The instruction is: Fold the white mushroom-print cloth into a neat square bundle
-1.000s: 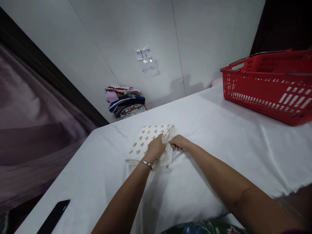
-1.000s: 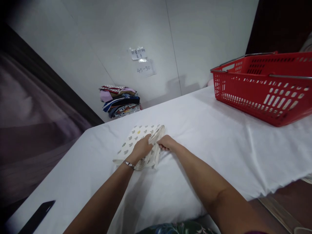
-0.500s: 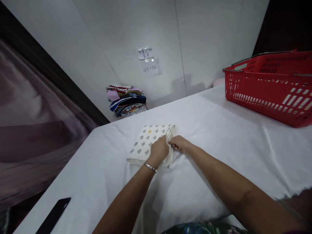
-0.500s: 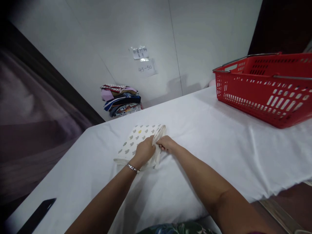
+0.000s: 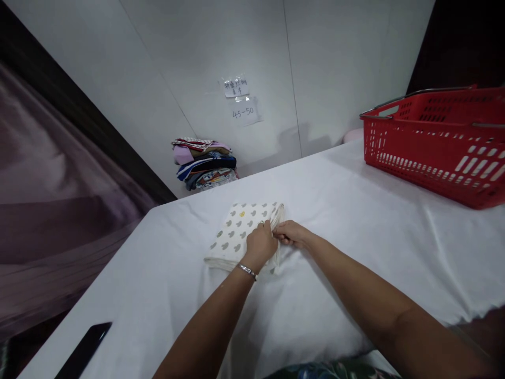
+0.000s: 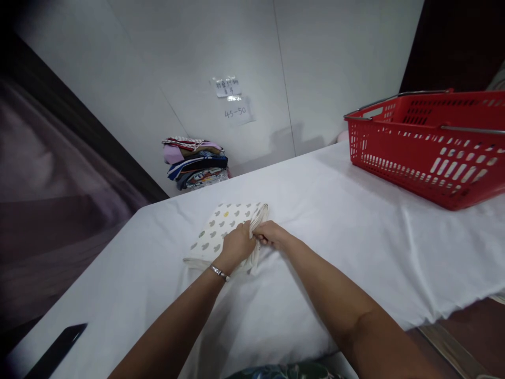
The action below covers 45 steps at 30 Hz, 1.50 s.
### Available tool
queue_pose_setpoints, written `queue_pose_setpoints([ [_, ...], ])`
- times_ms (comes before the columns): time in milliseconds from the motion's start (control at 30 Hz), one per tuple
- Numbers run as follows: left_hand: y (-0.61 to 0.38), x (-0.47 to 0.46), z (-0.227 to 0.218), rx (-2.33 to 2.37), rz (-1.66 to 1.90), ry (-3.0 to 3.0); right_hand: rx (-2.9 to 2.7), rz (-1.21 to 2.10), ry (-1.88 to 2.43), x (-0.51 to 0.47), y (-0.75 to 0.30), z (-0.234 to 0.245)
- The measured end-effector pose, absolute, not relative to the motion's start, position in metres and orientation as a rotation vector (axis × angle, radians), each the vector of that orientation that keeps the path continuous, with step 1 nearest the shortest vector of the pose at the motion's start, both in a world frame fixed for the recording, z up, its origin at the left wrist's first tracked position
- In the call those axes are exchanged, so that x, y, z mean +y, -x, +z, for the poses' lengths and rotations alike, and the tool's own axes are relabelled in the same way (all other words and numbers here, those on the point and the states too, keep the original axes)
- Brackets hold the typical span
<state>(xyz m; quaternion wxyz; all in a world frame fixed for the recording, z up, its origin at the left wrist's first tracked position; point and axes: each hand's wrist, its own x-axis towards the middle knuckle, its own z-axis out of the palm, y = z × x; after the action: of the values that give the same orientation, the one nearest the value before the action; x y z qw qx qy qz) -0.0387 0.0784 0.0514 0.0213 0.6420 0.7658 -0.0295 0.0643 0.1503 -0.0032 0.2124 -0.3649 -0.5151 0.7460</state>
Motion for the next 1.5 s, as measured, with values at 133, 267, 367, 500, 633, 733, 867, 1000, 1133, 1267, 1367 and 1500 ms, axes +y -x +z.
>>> queue_pose_setpoints([
  [133,0.042,0.082,0.054,2.384,-0.085,-1.967,-1.530,1.988,1.124,0.157,-0.070,-0.004],
  [267,0.046,0.083,0.055,2.351,-0.050,-1.982,-1.560,1.822,1.296,0.165,-0.075,-0.011],
  [367,0.050,0.083,0.056,2.337,-0.021,-1.964,-1.578,1.808,1.313,0.166,-0.076,-0.013],
  [500,0.052,0.084,0.056,2.335,-0.003,-1.938,-1.601,1.801,1.320,0.163,-0.075,-0.010],
  [633,0.053,0.085,0.055,2.331,0.018,-1.919,-1.618,1.886,1.269,0.160,-0.073,-0.009],
  [733,0.054,0.085,0.054,2.334,0.020,-1.913,-1.632,1.899,1.259,0.158,-0.069,-0.012],
  [867,0.055,0.086,0.053,2.325,0.052,-1.918,-1.641,1.825,1.299,0.155,-0.064,-0.013],
  [1000,0.055,0.086,0.052,2.321,0.050,-1.922,-1.586,1.833,1.270,0.150,-0.062,-0.008],
  [1133,0.055,0.083,0.052,2.300,0.046,-1.968,-1.522,1.917,1.237,0.149,-0.061,-0.005],
  [1267,0.048,0.077,0.053,2.290,0.014,-2.010,-1.467,1.984,1.224,0.151,-0.061,-0.007],
  [1367,0.040,0.074,0.052,2.310,-0.035,-2.017,-1.437,2.033,1.220,0.152,-0.062,-0.008],
  [1500,0.037,0.076,0.052,2.339,-0.132,-2.005,-1.396,2.089,1.222,0.153,-0.063,-0.006],
])
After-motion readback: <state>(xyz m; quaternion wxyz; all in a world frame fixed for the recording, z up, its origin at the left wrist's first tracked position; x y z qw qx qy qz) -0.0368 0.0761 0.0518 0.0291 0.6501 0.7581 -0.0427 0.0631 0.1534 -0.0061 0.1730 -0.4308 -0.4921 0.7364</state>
